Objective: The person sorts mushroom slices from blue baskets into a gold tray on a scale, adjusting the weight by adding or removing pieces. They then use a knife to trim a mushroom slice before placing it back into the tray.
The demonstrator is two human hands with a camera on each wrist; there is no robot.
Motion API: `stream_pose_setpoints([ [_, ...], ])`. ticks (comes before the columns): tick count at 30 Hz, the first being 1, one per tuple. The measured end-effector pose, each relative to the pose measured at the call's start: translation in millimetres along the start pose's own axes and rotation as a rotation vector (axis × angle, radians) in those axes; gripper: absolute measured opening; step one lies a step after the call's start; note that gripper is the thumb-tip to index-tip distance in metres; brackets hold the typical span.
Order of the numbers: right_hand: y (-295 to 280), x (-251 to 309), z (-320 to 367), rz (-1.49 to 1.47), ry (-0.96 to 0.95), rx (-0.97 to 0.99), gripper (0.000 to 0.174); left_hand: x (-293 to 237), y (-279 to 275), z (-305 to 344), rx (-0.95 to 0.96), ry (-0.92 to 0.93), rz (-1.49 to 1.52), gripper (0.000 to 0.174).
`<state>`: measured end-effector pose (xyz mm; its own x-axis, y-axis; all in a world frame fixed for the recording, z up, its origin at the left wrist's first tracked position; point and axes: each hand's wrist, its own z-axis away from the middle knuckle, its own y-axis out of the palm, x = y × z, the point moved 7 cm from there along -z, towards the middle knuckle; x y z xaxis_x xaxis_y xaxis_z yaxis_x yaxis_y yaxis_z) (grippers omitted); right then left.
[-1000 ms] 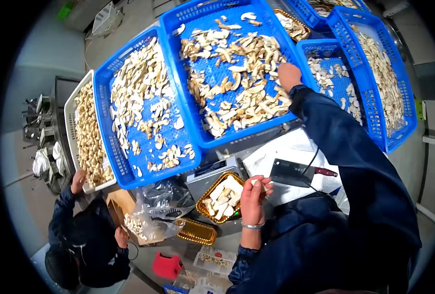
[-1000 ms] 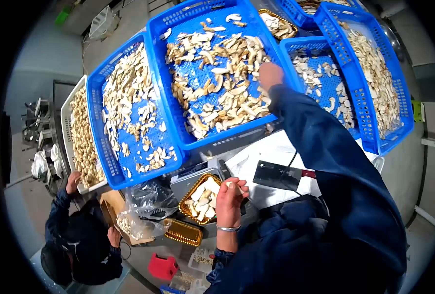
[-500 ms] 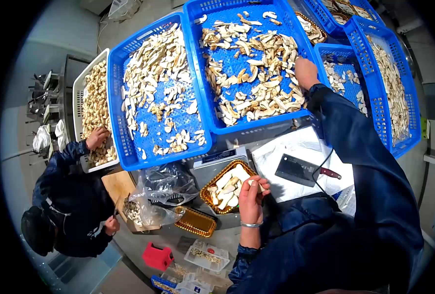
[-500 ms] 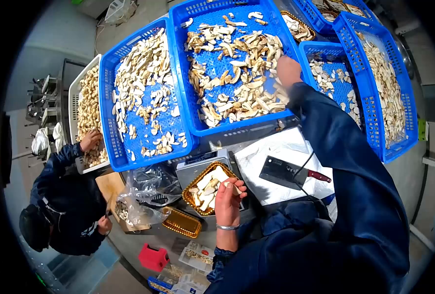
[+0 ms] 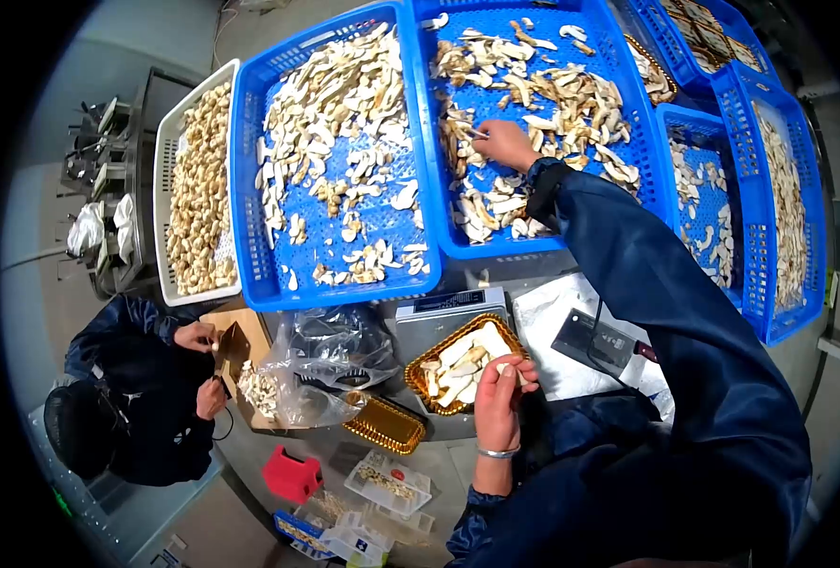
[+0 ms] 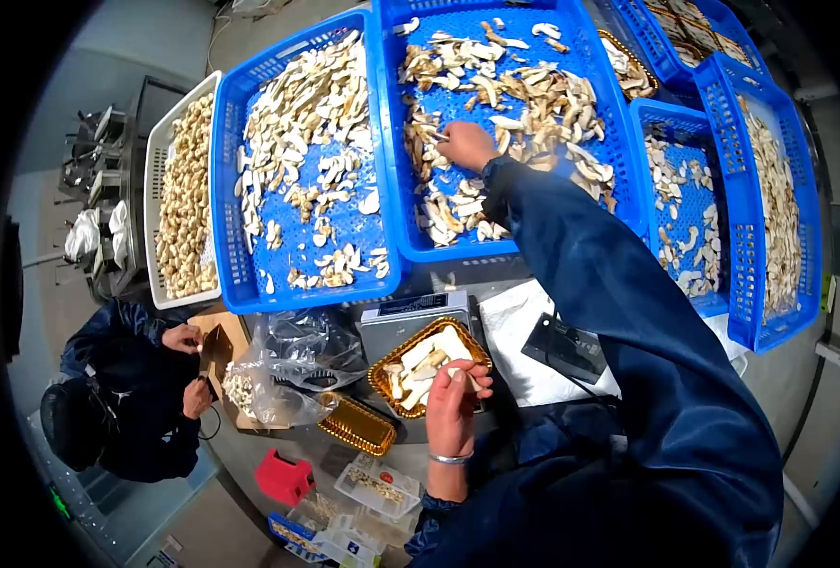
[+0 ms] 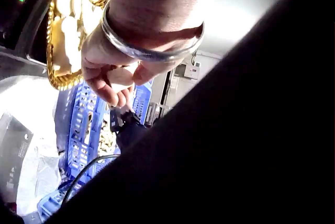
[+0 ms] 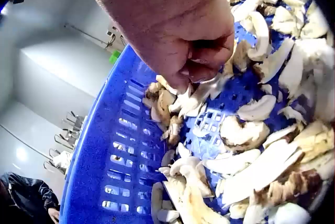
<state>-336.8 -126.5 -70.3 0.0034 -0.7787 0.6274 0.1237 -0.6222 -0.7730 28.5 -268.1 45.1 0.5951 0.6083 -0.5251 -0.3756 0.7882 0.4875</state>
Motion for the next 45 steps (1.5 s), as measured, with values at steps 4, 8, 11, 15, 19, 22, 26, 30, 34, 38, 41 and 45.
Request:
stream_pose_setpoints([
  [4,-23,2,21,-0.253,0.068,-0.016,0.026,-8,-26,5,-0.069,0.053,0.057,0.019],
  [8,-40,12,76,-0.700,0.312,0.247,0.025,-7,-34,3,-0.093,0.029,0.090,0.019],
  [11,-52,53,139,-0.779,0.312,0.419,0.028,-12,-25,-5,-0.022,0.057,0.067,0.027],
  [15,-37,105,223,-0.691,0.176,0.658,0.022,-22,-6,-26,0.127,0.060,0.221,0.040],
  [19,-42,119,226,-0.542,-0.208,0.539,0.026,-26,-18,-23,0.103,0.120,0.245,0.032],
  [22,-43,58,155,-0.439,0.107,0.327,0.032,-40,-44,-6,-0.075,0.212,0.094,0.027],
  [26,-39,7,75,0.121,0.050,0.248,0.034,-60,-107,12,-0.496,0.463,-0.412,0.022],
  [30,-15,13,59,-0.007,-0.013,0.279,0.037,-76,-119,25,-0.619,0.547,-0.694,0.015],
  [34,-26,57,108,-0.348,0.042,0.441,0.035,-73,-141,37,-0.642,0.589,-0.504,0.016],
  [38,-42,89,195,-0.661,0.173,0.644,0.034,-63,-149,54,-0.609,0.499,-0.352,0.021],
  [41,-38,93,244,-0.730,0.181,0.746,0.033,-48,-150,60,-0.519,0.430,-0.198,0.026],
  [45,-33,98,280,-0.616,0.256,0.803,0.028,-30,-151,75,-0.485,0.426,-0.168,0.025],
])
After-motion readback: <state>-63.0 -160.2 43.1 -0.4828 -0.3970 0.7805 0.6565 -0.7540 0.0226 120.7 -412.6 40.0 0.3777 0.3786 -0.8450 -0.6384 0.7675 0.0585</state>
